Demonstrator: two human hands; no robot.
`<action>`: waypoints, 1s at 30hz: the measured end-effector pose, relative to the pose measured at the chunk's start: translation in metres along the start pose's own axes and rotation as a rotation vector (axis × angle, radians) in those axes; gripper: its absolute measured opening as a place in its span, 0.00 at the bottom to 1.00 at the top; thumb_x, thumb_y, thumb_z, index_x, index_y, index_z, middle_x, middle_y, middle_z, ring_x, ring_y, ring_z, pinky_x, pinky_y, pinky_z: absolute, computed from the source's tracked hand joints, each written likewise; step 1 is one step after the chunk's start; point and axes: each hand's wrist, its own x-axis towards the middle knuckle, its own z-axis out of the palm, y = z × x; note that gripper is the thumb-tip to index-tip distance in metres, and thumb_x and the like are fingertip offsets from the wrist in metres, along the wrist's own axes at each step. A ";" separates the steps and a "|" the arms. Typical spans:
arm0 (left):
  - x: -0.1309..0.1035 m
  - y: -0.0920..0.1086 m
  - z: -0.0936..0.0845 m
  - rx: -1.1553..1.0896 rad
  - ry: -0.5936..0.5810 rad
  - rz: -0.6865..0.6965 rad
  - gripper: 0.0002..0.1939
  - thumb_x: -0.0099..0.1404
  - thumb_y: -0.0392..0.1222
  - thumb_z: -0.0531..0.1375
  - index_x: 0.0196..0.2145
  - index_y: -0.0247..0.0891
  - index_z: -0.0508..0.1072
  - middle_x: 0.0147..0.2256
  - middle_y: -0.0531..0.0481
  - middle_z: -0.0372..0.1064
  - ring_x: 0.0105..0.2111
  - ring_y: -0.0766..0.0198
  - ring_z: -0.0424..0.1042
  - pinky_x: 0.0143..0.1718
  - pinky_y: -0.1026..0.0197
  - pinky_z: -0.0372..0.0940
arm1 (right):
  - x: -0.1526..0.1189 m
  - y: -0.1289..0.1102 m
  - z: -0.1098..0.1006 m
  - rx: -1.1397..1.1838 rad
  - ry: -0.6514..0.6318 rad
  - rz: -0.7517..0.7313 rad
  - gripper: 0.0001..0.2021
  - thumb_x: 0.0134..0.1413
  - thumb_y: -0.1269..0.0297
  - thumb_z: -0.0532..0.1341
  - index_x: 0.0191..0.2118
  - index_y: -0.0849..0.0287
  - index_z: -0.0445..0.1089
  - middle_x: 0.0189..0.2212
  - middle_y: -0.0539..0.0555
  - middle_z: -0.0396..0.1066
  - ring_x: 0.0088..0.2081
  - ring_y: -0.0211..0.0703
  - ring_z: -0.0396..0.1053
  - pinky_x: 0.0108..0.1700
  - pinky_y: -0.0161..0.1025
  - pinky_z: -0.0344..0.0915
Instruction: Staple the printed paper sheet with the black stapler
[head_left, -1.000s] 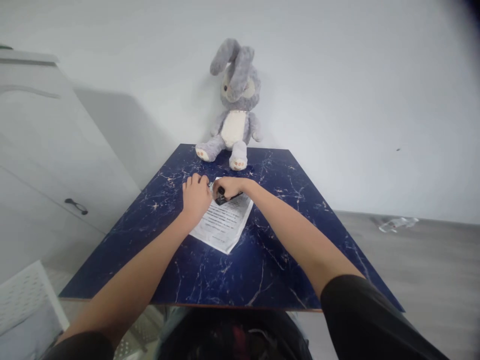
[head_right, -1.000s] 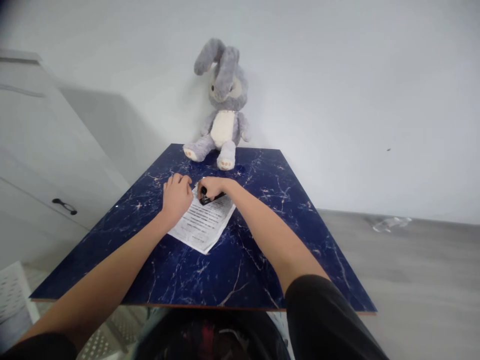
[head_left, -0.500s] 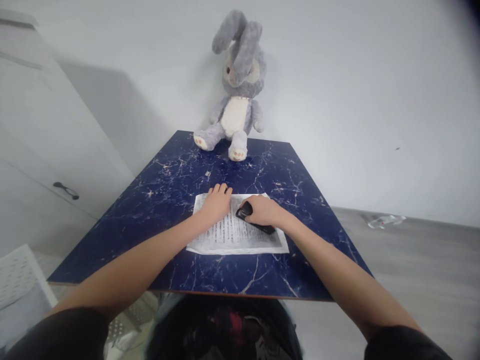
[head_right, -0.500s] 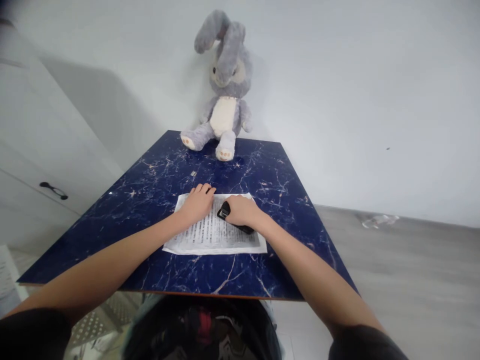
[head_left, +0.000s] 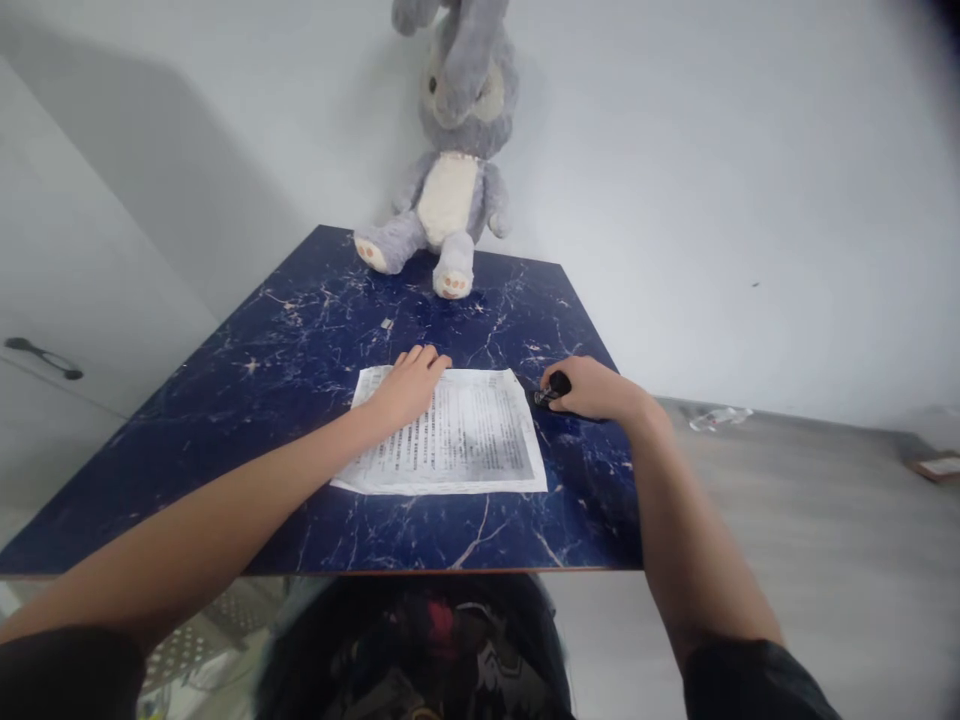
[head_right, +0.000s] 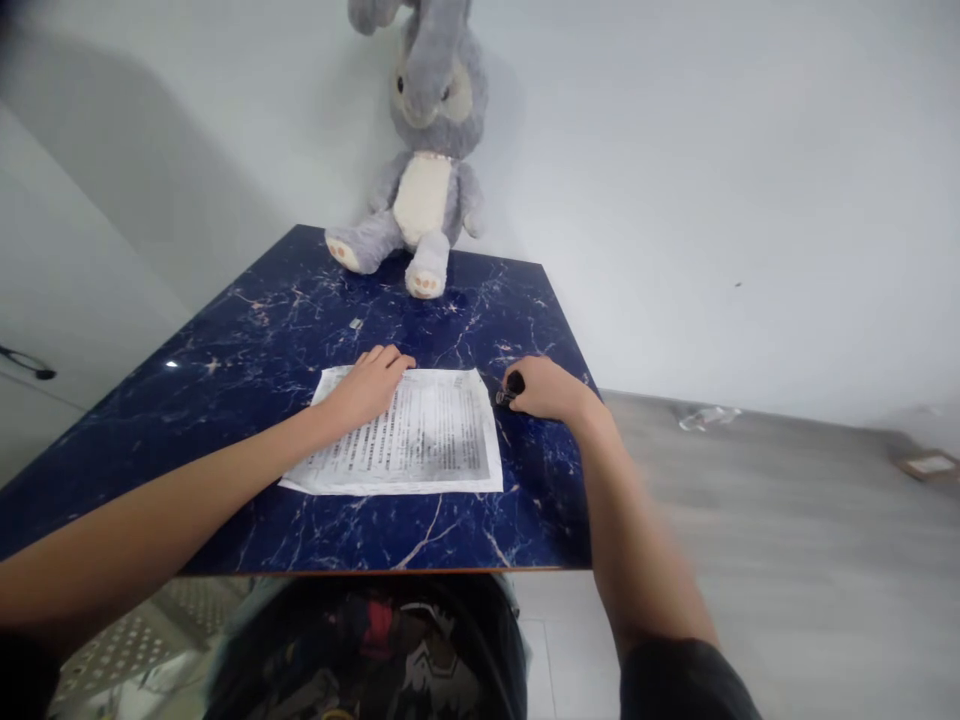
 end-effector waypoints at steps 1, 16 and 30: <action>0.001 -0.001 0.001 -0.034 0.012 -0.012 0.22 0.69 0.25 0.48 0.54 0.35 0.73 0.49 0.36 0.67 0.51 0.46 0.64 0.54 0.45 0.62 | 0.000 0.002 0.003 -0.010 -0.025 -0.010 0.10 0.42 0.72 0.68 0.34 0.54 0.80 0.34 0.56 0.80 0.36 0.52 0.77 0.39 0.47 0.71; 0.002 -0.006 -0.004 -0.121 0.052 -0.022 0.14 0.74 0.33 0.50 0.50 0.38 0.72 0.43 0.42 0.70 0.45 0.50 0.67 0.53 0.48 0.63 | 0.009 0.004 0.017 -0.063 -0.090 -0.083 0.11 0.47 0.69 0.69 0.39 0.54 0.81 0.41 0.56 0.81 0.43 0.55 0.77 0.49 0.51 0.71; -0.001 -0.005 -0.008 -0.139 0.088 0.014 0.21 0.72 0.29 0.51 0.48 0.39 0.82 0.42 0.43 0.74 0.45 0.55 0.69 0.48 0.54 0.67 | 0.007 0.004 0.005 0.262 0.021 -0.155 0.24 0.68 0.42 0.56 0.41 0.56 0.79 0.40 0.56 0.80 0.41 0.49 0.74 0.46 0.46 0.67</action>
